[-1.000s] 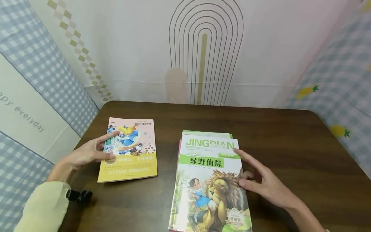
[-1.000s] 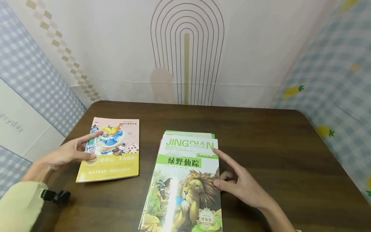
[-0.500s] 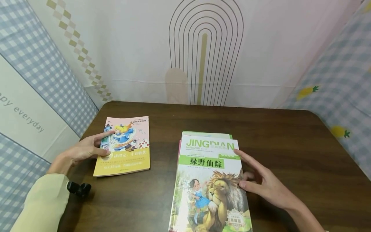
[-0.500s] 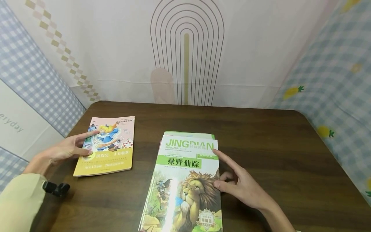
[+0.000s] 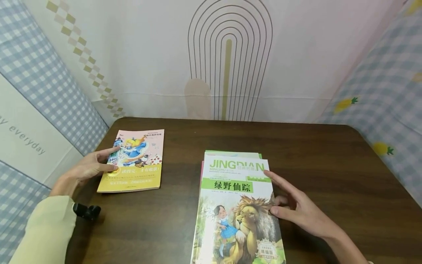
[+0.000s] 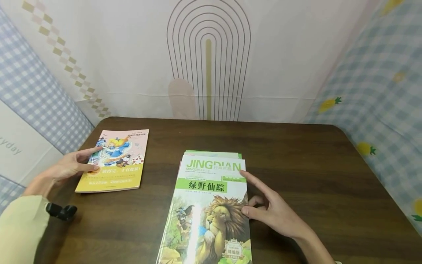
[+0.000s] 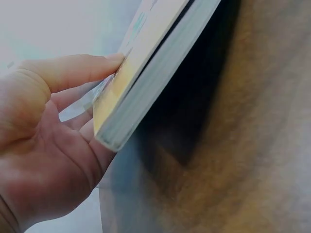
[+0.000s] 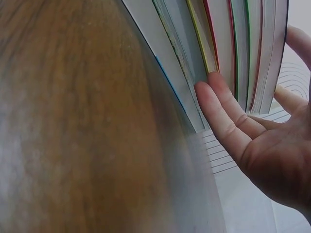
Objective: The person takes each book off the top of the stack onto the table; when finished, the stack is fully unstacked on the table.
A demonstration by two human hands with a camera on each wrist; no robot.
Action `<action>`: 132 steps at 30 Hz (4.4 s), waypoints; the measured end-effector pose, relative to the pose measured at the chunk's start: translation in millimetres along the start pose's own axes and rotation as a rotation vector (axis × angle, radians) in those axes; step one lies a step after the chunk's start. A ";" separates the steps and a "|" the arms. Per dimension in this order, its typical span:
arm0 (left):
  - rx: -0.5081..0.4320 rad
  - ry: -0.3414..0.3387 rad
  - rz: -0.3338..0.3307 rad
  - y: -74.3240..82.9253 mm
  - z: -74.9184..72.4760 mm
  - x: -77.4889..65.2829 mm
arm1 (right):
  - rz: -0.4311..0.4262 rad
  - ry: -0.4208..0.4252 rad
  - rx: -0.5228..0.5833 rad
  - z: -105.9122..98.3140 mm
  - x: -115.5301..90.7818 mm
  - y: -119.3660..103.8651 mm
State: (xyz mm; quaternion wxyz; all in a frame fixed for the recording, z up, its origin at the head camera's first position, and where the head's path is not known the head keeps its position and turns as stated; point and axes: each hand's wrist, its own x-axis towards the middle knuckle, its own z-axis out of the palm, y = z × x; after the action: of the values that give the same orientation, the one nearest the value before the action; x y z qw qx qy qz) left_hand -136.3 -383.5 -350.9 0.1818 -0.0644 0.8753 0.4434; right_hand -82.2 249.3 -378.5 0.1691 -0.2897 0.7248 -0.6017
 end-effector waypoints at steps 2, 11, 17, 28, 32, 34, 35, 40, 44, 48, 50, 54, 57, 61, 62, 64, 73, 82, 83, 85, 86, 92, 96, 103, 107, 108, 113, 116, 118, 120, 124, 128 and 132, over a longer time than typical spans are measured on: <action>0.028 0.014 -0.003 -1.4 -3.1 2.5 | -0.007 -0.002 -0.001 0.0 -0.3 0.4; 0.064 0.061 -0.035 -9.7 -24.2 16.8 | 0.007 -0.012 0.000 1.3 -0.2 1.4; -0.005 0.043 -0.061 -6.3 -34.7 30.2 | 0.003 -0.004 -0.001 -0.7 -2.2 0.7; -0.010 0.021 -0.080 -3.3 -47.8 42.7 | -0.001 -0.005 -0.004 -0.6 -2.5 1.1; 0.010 0.070 -0.109 -5.4 -49.5 41.9 | -0.001 -0.012 0.002 1.0 -0.2 0.6; 0.031 0.096 -0.118 -6.8 -49.4 41.1 | -0.005 -0.015 0.004 1.8 0.5 0.9; 0.037 0.109 -0.124 -7.2 -49.0 40.9 | -0.008 -0.016 0.003 2.1 0.8 1.3; 0.113 0.163 -0.137 -6.9 -46.4 42.8 | -0.014 -0.012 -0.003 2.5 0.6 3.9; 0.185 0.189 -0.109 -0.9 -41.9 44.7 | -0.008 -0.002 -0.006 1.5 -0.4 3.9; 0.332 0.240 -0.042 11.6 -31.8 42.1 | -0.030 -0.006 -0.009 1.2 -0.9 3.7; 0.424 0.278 -0.007 20.9 -24.2 38.9 | -0.036 -0.006 -0.013 1.5 -1.0 3.5; 0.518 0.355 0.122 48.3 2.1 30.1 | -0.032 -0.002 -0.021 1.9 -1.1 3.1; 0.435 0.354 0.276 76.5 34.5 17.4 | -0.032 -0.002 -0.028 1.9 -0.7 2.8; 0.240 0.187 0.437 106.6 86.2 -2.9 | -0.038 -0.003 -0.031 1.3 -0.2 2.6; 0.193 0.128 0.469 111.4 99.0 -7.4 | -0.036 -0.003 -0.030 1.1 0.0 2.6; 0.098 0.006 0.512 118.1 122.9 -15.7 | -0.034 -0.003 -0.030 0.9 0.2 2.7; -0.094 -0.271 0.607 128.9 192.2 -48.2 | -0.038 -0.002 -0.026 1.7 -0.1 4.7; -0.076 -0.308 0.616 128.6 218.3 -50.5 | -0.026 -0.001 -0.028 2.1 0.0 5.1; -0.081 -0.306 0.615 128.8 219.1 -50.2 | -0.028 0.000 -0.029 2.0 -0.2 5.2; -0.086 -0.301 0.617 129.1 220.0 -49.8 | -0.030 0.003 -0.033 1.8 -0.7 5.5; -0.084 -0.298 0.619 129.3 220.3 -49.6 | -0.034 0.004 -0.037 1.5 -1.2 6.0; -0.097 -0.290 0.614 126.5 220.3 -50.2 | -0.028 -0.014 -0.009 1.0 -3.5 9.4; -0.135 -0.308 0.593 122.2 217.9 -52.1 | -0.019 -0.032 0.033 1.8 -4.7 10.8; -0.187 -0.304 0.586 113.5 211.1 -58.1 | 0.020 -0.060 0.073 2.6 -4.4 10.9; -0.237 -0.302 0.606 107.5 206.7 -61.0 | 0.036 -0.059 0.085 3.3 -3.8 10.0; -0.255 -0.304 0.614 105.7 205.6 -61.8 | 0.036 -0.061 0.088 3.3 -3.4 9.8; -0.329 -0.312 0.631 97.8 202.3 -63.9 | 0.022 -0.066 0.101 3.3 -2.4 9.6; -0.408 -0.389 0.613 96.5 202.6 -63.1 | 0.017 -0.064 0.109 2.8 -2.7 9.9; -0.447 -0.438 0.596 97.0 203.0 -62.5 | 0.023 -0.057 0.109 2.7 -3.1 10.3; -0.482 -0.479 0.578 97.5 203.1 -62.5 | 0.032 -0.048 0.111 3.4 -3.4 10.3; -0.483 -0.473 0.569 96.5 200.5 -64.6 | 0.023 -0.036 0.106 5.6 -3.2 11.6; -0.506 -0.447 0.562 93.5 194.4 -66.6 | -0.015 -0.019 0.069 6.6 -2.3 13.3; -0.492 -0.417 0.550 91.1 192.1 -68.0 | -0.010 -0.008 0.050 5.1 -2.2 13.4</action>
State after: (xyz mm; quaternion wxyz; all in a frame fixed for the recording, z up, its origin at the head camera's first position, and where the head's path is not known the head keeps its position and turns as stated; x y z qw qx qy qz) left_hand -48.2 -178.7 -360.7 0.2094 0.2211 0.6724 0.6747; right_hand -80.4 248.2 -392.8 0.1761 -0.2916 0.7073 -0.6194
